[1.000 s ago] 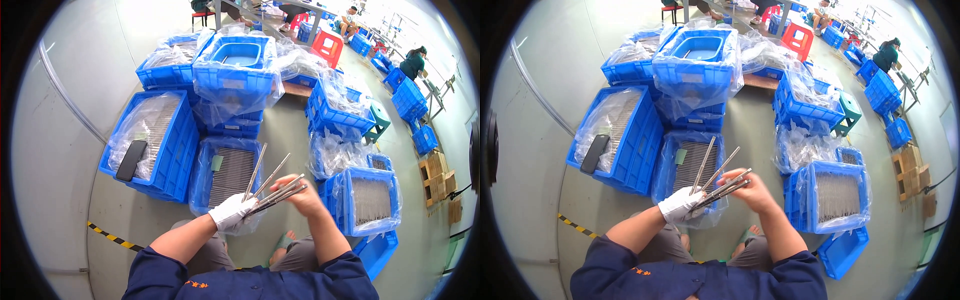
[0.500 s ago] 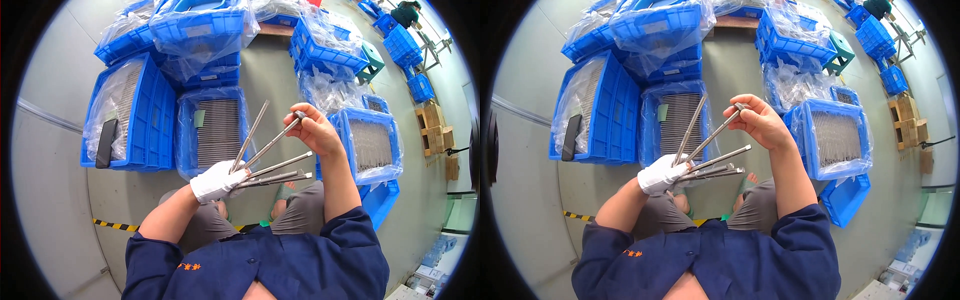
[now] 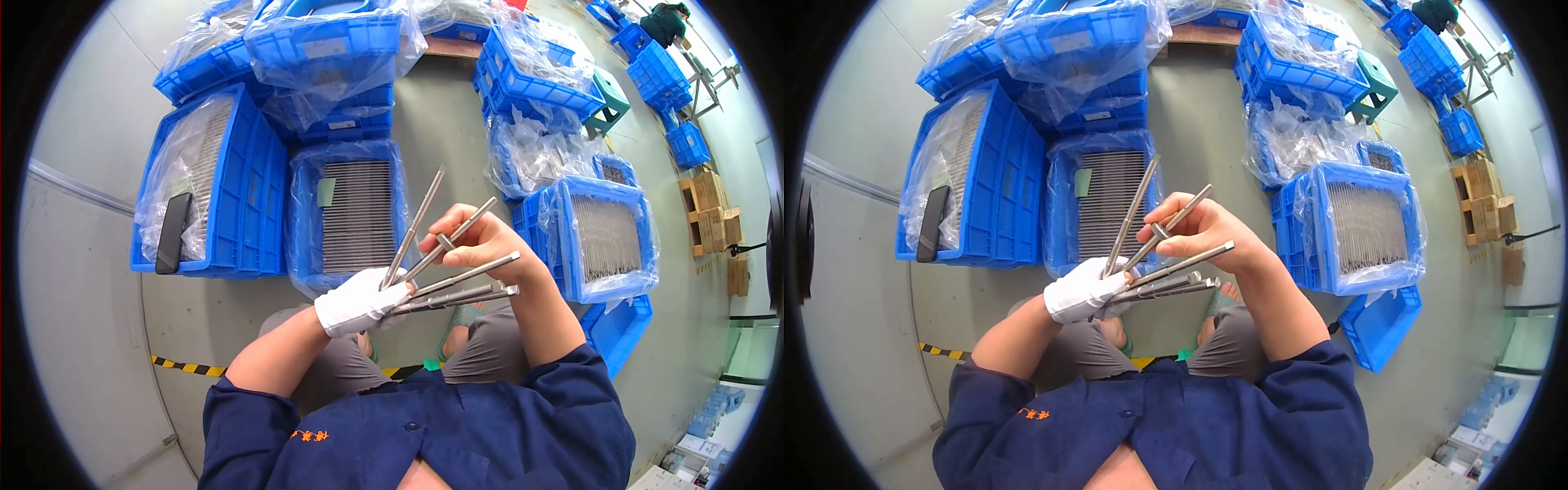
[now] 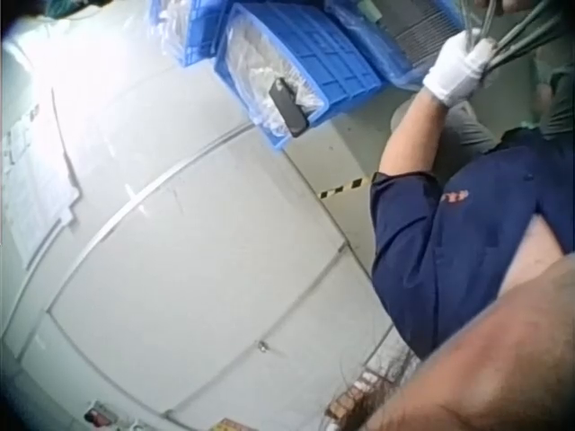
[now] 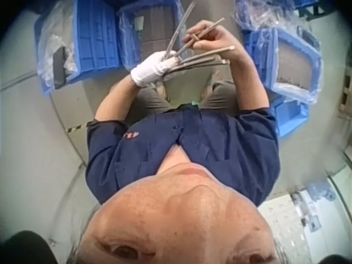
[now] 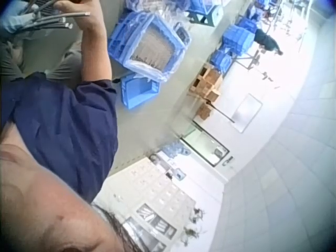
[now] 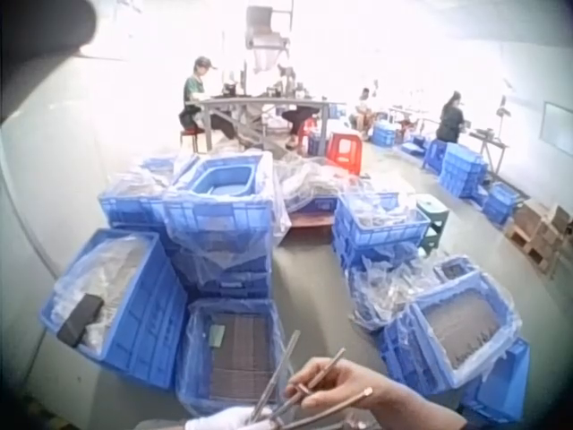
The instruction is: Inspecting metal rods and fitting small components onto their ends in a manufacturing facility.
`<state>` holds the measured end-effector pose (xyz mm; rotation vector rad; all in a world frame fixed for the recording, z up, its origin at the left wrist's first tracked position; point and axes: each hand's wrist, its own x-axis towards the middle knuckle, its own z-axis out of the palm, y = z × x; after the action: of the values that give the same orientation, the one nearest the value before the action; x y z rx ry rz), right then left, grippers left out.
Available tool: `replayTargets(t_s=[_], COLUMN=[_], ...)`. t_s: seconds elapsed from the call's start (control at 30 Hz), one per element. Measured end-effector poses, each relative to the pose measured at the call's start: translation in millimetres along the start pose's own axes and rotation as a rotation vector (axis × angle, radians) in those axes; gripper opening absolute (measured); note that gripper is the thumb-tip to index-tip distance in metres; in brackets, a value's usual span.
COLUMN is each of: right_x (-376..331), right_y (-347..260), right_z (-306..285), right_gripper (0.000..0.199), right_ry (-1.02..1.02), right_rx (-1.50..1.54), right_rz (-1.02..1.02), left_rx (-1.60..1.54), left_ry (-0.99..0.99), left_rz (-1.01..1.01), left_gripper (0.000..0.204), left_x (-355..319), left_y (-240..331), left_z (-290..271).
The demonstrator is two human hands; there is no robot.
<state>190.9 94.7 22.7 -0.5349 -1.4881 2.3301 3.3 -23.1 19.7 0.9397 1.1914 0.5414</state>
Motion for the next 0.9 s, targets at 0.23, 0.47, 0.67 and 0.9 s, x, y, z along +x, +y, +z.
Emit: replayTargets(t_s=[0.23,0.47,0.67,0.9], right_x=[4,8,0,2], right_y=[-4,-1,-10,-9], right_z=[-14,-26,-59,-43], right_gripper=[0.029,0.026,0.026,0.030], right_ry=[0.029,0.060,0.186,-0.021], right_rx=[0.077,-0.091,0.257,0.249], right_rz=[-0.145,-0.229,-0.224,-0.157], left_rx=[0.021,0.010,0.055,0.113], left_ry=[0.028,0.027,-0.206,-0.311], left_rz=[0.046,0.042,-0.038,-0.004], left_gripper=[0.033,0.031,0.031,0.034], left_x=[0,1,5,9], left_y=[0,-4,-12,-5], left_z=[1,-7,0,4])
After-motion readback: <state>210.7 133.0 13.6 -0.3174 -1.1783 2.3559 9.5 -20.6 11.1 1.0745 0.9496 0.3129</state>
